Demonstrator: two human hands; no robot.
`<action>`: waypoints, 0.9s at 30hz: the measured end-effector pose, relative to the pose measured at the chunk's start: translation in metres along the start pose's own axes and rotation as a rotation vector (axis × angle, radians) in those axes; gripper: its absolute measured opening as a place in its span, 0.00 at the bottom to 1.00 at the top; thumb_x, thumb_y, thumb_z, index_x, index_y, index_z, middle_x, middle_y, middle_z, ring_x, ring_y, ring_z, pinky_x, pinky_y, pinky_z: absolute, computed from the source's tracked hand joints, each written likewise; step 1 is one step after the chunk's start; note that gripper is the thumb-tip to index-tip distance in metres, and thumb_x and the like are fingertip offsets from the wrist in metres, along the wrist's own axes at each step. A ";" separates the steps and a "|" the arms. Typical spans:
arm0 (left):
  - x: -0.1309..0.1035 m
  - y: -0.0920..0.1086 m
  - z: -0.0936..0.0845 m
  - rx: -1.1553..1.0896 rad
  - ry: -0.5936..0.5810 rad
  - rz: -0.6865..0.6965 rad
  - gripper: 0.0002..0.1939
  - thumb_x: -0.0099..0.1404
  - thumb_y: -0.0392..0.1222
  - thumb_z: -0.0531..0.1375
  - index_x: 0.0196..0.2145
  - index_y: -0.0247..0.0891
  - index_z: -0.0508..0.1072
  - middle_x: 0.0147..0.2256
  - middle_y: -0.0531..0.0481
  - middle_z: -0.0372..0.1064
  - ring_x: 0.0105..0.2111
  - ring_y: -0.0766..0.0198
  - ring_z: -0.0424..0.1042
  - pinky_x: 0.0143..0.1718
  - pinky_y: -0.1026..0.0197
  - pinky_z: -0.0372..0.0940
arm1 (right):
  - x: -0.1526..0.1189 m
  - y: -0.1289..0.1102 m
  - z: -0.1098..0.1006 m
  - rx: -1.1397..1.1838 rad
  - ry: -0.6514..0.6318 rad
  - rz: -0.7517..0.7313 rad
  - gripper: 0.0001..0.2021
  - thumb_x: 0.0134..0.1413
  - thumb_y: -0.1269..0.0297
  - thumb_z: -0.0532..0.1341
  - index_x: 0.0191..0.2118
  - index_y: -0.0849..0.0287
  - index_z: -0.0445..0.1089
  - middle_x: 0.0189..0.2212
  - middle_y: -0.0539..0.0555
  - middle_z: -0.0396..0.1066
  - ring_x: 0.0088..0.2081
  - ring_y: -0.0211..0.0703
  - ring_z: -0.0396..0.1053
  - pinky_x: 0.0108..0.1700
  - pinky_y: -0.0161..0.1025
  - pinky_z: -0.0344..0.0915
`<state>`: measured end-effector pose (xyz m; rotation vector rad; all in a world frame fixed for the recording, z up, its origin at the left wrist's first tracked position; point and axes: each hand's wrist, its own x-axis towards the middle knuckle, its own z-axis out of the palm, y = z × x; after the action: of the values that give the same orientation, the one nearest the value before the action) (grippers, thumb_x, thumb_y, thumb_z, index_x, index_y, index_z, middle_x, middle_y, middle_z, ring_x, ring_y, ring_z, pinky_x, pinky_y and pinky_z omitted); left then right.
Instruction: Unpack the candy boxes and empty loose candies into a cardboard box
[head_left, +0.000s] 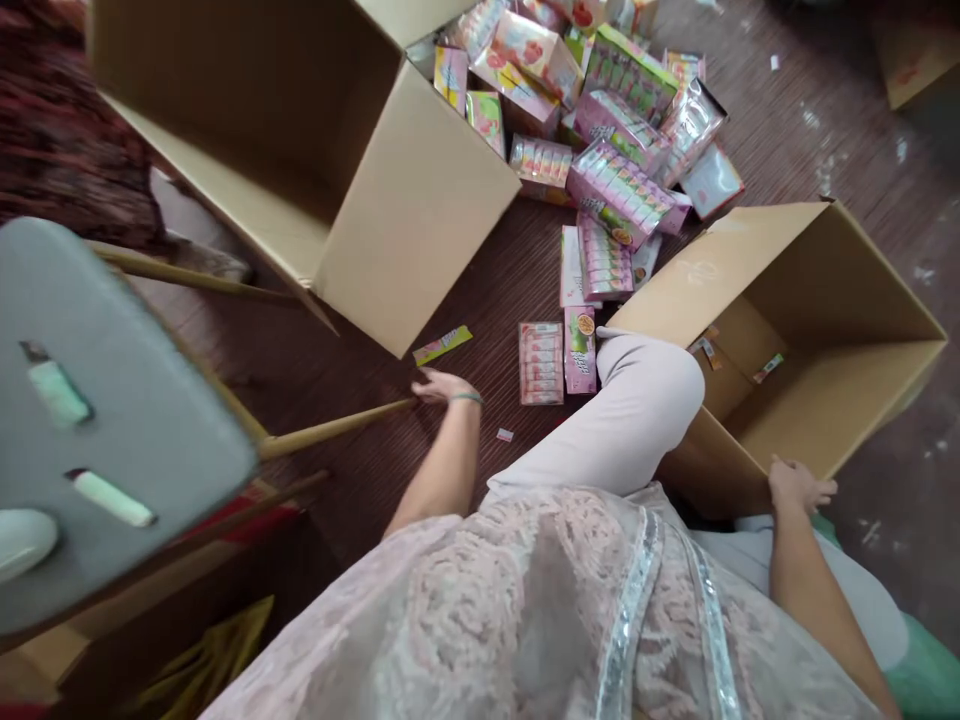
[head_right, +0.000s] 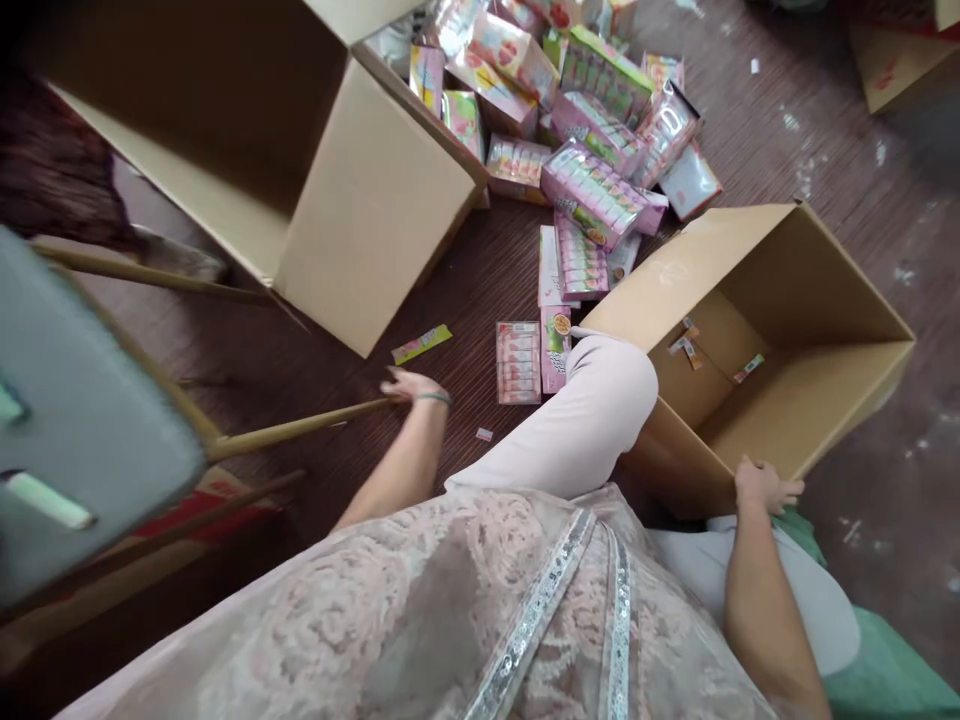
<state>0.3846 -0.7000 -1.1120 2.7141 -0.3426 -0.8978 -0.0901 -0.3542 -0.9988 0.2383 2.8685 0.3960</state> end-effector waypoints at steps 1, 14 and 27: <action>-0.020 -0.022 0.015 0.057 -0.071 0.009 0.25 0.77 0.45 0.46 0.67 0.35 0.54 0.67 0.26 0.54 0.71 0.43 0.55 0.68 0.41 0.58 | 0.000 -0.001 -0.001 0.006 0.014 0.059 0.24 0.60 0.48 0.61 0.57 0.51 0.77 0.71 0.66 0.44 0.68 0.73 0.54 0.67 0.66 0.59; -0.160 -0.056 0.133 0.540 -0.623 0.517 0.28 0.79 0.37 0.45 0.71 0.22 0.52 0.69 0.15 0.50 0.68 0.41 0.57 0.63 0.47 0.57 | -0.006 0.011 0.010 0.037 0.073 0.106 0.19 0.57 0.47 0.64 0.49 0.49 0.81 0.70 0.61 0.46 0.67 0.70 0.57 0.67 0.62 0.62; -0.123 -0.046 0.118 0.564 -0.619 0.539 0.34 0.64 0.33 0.65 0.66 0.29 0.63 0.57 0.23 0.59 0.61 0.36 0.62 0.58 0.40 0.59 | -0.017 0.003 0.010 0.054 0.073 0.085 0.21 0.59 0.48 0.63 0.51 0.52 0.80 0.72 0.63 0.45 0.67 0.70 0.56 0.67 0.62 0.62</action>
<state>0.2230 -0.6402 -1.1506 2.4538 -1.5635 -1.6148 -0.0710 -0.3526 -1.0037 0.3633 2.9508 0.3501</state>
